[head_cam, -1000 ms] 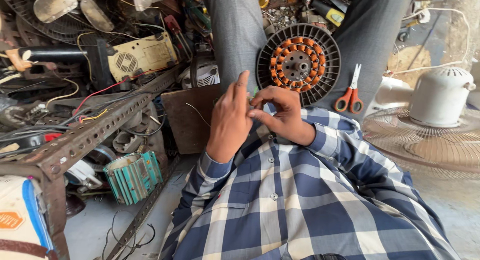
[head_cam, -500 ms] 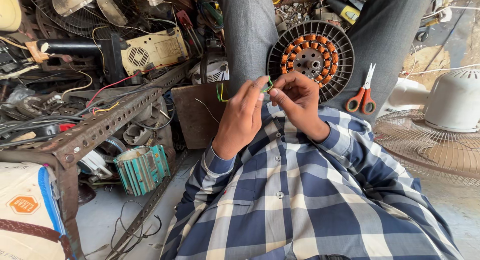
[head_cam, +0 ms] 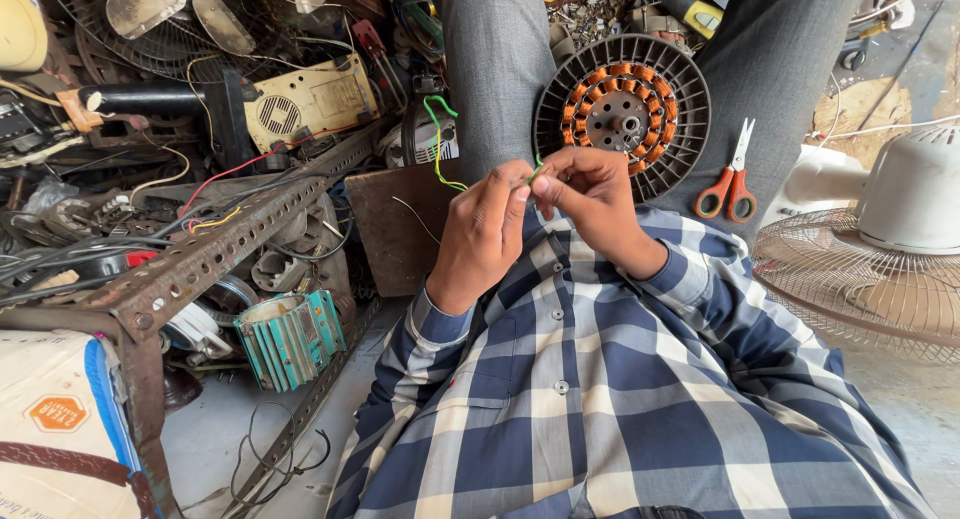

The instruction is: The person is repairing an electric motor stator by hand. They use scissors to cut and strip wires, then insert and secure them into the stator slots.

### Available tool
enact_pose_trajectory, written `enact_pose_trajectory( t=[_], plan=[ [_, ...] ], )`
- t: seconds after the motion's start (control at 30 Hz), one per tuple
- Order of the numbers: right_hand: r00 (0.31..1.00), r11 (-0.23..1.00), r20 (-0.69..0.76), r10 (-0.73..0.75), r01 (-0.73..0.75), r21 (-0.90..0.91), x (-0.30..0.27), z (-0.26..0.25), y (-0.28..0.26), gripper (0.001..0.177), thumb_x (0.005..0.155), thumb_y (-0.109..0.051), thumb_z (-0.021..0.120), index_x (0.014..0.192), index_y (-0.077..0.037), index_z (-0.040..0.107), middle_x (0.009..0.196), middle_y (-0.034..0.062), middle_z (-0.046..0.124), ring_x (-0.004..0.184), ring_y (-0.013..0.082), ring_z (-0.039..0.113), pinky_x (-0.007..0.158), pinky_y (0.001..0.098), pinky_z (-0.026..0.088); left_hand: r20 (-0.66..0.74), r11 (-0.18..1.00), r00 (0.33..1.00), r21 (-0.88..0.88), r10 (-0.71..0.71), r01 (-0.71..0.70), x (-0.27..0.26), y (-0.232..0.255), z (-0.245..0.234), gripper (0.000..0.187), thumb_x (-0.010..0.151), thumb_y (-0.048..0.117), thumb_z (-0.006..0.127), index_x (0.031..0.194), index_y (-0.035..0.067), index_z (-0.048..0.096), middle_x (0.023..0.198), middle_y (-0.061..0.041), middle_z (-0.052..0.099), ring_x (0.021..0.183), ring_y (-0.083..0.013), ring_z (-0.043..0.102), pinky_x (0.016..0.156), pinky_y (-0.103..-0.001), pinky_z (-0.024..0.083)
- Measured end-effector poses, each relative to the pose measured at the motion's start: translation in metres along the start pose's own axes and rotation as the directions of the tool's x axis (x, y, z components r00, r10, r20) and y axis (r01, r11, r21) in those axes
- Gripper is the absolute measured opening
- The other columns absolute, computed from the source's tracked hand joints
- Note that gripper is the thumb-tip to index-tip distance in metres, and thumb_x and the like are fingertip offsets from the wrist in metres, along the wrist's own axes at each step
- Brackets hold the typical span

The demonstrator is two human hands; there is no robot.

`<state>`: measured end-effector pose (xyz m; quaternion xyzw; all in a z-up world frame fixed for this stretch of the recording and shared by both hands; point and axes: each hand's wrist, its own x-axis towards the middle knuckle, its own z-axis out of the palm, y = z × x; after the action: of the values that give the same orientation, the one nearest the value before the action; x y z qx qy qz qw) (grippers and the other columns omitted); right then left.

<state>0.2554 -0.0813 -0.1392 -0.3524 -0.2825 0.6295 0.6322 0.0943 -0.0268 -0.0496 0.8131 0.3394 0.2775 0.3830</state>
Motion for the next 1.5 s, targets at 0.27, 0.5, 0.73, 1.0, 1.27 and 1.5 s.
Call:
enact_pose_trajectory(
  t=[0.27, 0.5, 0.73, 1.0, 1.27, 1.5],
  plan=[
    [0.966, 0.970, -0.103, -0.239, 0.243, 0.031, 0.021, -0.018, -0.054, 0.017, 0.105, -0.011, 0.065, 0.091, -0.001, 0.061, 0.074, 0.0051, 0.060, 0.052, 0.0108, 0.057, 0.044, 0.0232, 0.046, -0.074, 0.983, 0.987, -0.120, -0.145, 0.135, -0.014, -0.006, -0.010, 0.012, 0.110, 0.008, 0.053, 0.118, 0.000, 0.055, 0.082, -0.011, 0.065, 0.067, -0.0216, 0.063, 0.061, -0.034, 0.049],
    [0.862, 0.700, -0.104, -0.496, 0.326, -0.635, 0.089, -0.111, -0.085, 0.014, 0.120, -0.009, 0.063, 0.113, 0.004, 0.064, 0.091, 0.0098, 0.067, 0.077, 0.0145, 0.064, 0.069, 0.0275, 0.052, -0.193, 0.978, 0.977, -0.204, -0.089, 0.049, -0.009, -0.004, -0.023, 0.017, 0.114, 0.014, 0.053, 0.124, 0.000, 0.053, 0.101, -0.010, 0.068, 0.089, -0.0146, 0.066, 0.076, -0.030, 0.053],
    [0.793, 0.420, 0.040, -0.608, 0.364, -0.831, 0.130, -0.181, -0.079, 0.008, 0.103, 0.006, 0.075, 0.109, 0.004, 0.070, 0.100, 0.0104, 0.073, 0.088, 0.0172, 0.069, 0.083, 0.0286, 0.058, -0.204, 0.988, 0.966, -0.034, -0.156, 0.152, 0.015, -0.012, -0.013, 0.017, 0.106, 0.013, 0.067, 0.113, -0.001, 0.062, 0.081, -0.004, 0.062, 0.062, -0.0084, 0.053, 0.055, -0.024, 0.041],
    [0.911, 0.197, -0.135, -0.390, -0.060, -0.978, 0.019, -0.139, -0.119, 0.004, 0.101, -0.003, 0.077, 0.103, -0.006, 0.075, 0.093, 0.0047, 0.076, 0.063, 0.0207, 0.065, 0.060, 0.0332, 0.047, -0.231, 0.940, 0.930, -0.256, -0.285, 0.224, 0.011, -0.031, -0.002, 0.016, 0.108, 0.013, 0.060, 0.106, -0.002, 0.063, 0.086, 0.002, 0.060, 0.066, 0.0000, 0.044, 0.055, -0.019, 0.035],
    [0.888, -0.129, -0.423, 0.183, -0.404, -0.905, -0.055, -0.129, -0.105, 0.057, 0.074, -0.032, 0.088, 0.115, -0.002, 0.061, 0.067, 0.0169, 0.071, 0.065, 0.0358, 0.070, 0.064, 0.0453, 0.057, -0.122, 0.789, 0.921, -0.565, -0.370, 0.242, 0.006, -0.048, 0.019, 0.019, 0.109, 0.015, 0.061, 0.107, -0.003, 0.068, 0.077, 0.007, 0.049, 0.065, 0.0014, 0.034, 0.058, -0.019, 0.027],
    [0.925, -0.124, -0.332, 0.188, -0.313, -0.942, -0.066, -0.148, -0.099, 0.059, 0.071, -0.021, 0.086, 0.120, 0.000, 0.060, 0.075, 0.0215, 0.071, 0.074, 0.0407, 0.071, 0.071, 0.0464, 0.057, -0.264, 0.927, 0.941, -0.359, -0.212, 0.108, 0.010, -0.025, 0.007, 0.021, 0.110, 0.017, 0.060, 0.100, -0.001, 0.064, 0.081, 0.002, 0.051, 0.067, -0.0025, 0.042, 0.059, -0.022, 0.035]
  ],
)
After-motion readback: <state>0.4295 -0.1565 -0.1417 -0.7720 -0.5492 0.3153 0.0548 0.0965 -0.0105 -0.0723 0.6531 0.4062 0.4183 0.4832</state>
